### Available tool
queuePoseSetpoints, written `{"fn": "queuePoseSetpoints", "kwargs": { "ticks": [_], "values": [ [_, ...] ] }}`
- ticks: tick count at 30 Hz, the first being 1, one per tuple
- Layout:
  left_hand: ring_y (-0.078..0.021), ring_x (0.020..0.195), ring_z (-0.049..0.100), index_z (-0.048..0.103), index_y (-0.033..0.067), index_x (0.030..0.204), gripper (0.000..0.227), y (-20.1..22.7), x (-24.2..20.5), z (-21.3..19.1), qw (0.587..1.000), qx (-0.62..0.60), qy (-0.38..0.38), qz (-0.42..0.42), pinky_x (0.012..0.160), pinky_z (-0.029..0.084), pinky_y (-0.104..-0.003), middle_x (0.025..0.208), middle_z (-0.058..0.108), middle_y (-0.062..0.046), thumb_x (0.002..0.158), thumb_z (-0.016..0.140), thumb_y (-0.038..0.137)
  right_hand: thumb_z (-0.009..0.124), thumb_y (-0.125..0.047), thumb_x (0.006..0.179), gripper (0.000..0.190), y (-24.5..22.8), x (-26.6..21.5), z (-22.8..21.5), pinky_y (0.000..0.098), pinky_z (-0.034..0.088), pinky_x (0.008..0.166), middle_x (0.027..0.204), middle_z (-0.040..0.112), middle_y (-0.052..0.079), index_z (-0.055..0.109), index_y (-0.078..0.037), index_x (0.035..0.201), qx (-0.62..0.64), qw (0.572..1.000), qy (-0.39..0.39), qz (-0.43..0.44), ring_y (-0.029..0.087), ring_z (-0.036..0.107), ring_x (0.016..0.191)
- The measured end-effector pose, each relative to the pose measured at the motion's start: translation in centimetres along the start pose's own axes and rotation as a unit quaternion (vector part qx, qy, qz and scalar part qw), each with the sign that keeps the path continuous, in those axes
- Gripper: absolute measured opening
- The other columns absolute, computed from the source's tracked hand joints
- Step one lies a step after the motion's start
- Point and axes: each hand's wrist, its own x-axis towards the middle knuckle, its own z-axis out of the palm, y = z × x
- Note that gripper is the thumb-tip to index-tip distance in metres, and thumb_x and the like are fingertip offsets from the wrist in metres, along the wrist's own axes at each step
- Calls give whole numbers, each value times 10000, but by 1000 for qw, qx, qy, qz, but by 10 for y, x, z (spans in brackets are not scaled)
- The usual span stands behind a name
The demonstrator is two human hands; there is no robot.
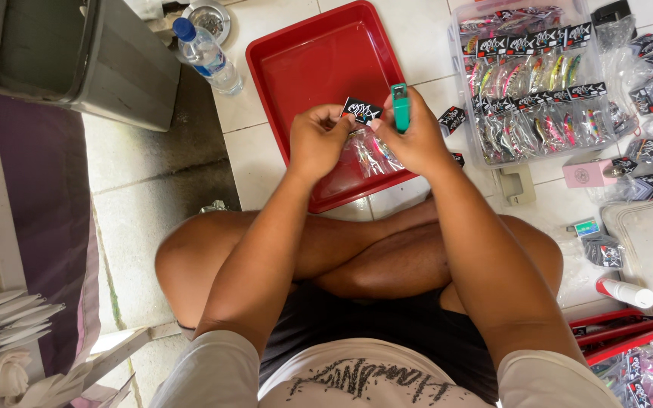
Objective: The person places artificial fishing lures into small plastic bags, seals them using a green stapler, and organizes them on a tray.
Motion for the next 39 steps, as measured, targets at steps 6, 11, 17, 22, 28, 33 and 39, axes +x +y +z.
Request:
{"fn": "queuePoseSetpoints", "kwargs": {
  "ticks": [6,11,17,22,28,33,39],
  "values": [
    [-223,656,748,797,119,896,95,30,2,-26,975,189,-116,28,608,569,-331,699,748,-52,802,790,109,742,-185,930,436,-68,-8,-30,559,525,852,1083,725,238,540,-44,1289,-207,958,-197,15,490,685,1027],
    [-328,742,757,803,128,878,96,44,-7,-29,950,247,-187,49,659,591,-426,742,754,-93,784,782,123,854,-182,805,430,-52,-2,-28,536,530,854,999,718,198,700,-57,1186,-240,942,-218,-88,464,682,963],
    [-374,812,758,804,128,907,122,53,-11,-26,929,293,-220,43,708,601,-463,785,773,-108,795,759,146,878,-182,748,385,-34,3,-25,503,527,845,937,719,131,749,-100,1102,-262,931,-239,-89,404,683,952],
    [-391,822,757,805,115,928,144,57,-12,-27,923,302,-234,42,728,603,-475,794,777,-123,797,749,133,877,-178,748,369,-36,1,-25,506,521,857,942,728,128,762,-113,1093,-252,933,-245,-82,405,679,976],
    [-400,799,752,803,136,885,111,58,-12,-26,911,330,-244,45,735,599,-497,750,766,-107,789,753,159,889,-205,751,363,-36,1,-22,518,523,880,982,742,140,775,-112,1083,-258,930,-252,-77,411,685,1020],
    [-377,774,756,804,155,851,85,55,-11,-24,911,332,-240,45,725,602,-471,717,759,-76,777,760,155,898,-217,753,354,-34,-1,-19,527,524,886,989,752,155,779,-100,1065,-252,932,-251,-72,421,689,1022],
    [-426,890,740,790,127,912,139,59,-12,-27,915,299,-269,30,774,586,-519,824,774,-133,799,743,192,886,-186,752,329,-38,0,-19,528,530,894,985,754,150,782,-102,1053,-277,924,-251,-82,417,687,1028]
  ]
}}
